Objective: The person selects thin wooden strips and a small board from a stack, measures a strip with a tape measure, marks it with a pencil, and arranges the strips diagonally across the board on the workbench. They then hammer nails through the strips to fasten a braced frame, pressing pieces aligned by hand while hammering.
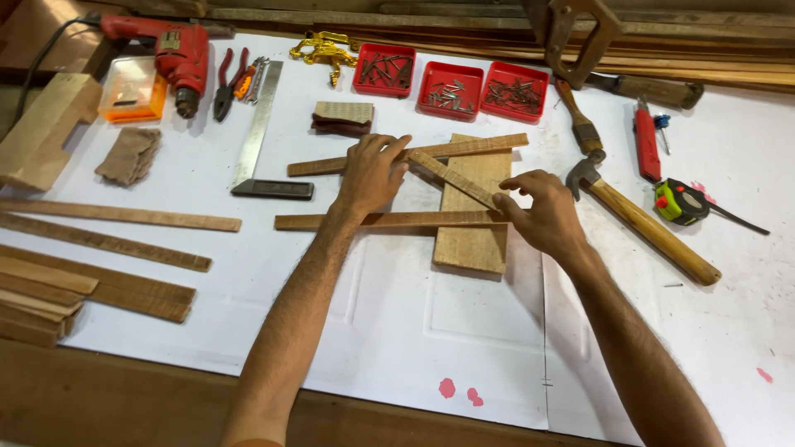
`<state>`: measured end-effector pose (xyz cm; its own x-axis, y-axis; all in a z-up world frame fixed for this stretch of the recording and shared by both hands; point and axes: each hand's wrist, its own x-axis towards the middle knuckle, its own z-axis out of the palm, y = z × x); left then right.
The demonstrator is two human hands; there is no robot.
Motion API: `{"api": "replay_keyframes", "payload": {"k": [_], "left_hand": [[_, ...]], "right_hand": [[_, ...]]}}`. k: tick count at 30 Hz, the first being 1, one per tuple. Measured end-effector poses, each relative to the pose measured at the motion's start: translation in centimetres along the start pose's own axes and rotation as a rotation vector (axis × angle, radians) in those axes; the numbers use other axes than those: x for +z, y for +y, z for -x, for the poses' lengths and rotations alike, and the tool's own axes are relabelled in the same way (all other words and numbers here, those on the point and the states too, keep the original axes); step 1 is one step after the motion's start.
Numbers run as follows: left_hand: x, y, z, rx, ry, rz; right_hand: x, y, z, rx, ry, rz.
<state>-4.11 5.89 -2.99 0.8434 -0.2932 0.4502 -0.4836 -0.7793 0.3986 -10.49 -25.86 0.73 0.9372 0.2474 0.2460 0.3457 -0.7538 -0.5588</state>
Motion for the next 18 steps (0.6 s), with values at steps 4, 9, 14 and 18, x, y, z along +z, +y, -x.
{"api": "replay_keyframes", "payload": {"k": [4, 9, 14, 18], "left_hand": [[-3.1, 1.2, 2.7, -0.043, -0.011, -0.010], [-7.8, 0.3, 8.5, -0.038, 0.069, 0.015], [-13.5, -2.3, 15.0, -0.144, 0.152, -0.020], [-17.4, -6.0, 19.7, -0.218, 0.243, -0.071]], "right_hand": [[-0.1, -4.0, -0.2, -0.135, 0.020, 0.058], [3.6, -8.7, -1.8, -0.287, -0.091, 0.010], [8.8, -16.7, -3.6, -0.482, -0.188, -0.008], [14.2, -22.6, -5.6, -0.567, -0.343, -0.046]]}}
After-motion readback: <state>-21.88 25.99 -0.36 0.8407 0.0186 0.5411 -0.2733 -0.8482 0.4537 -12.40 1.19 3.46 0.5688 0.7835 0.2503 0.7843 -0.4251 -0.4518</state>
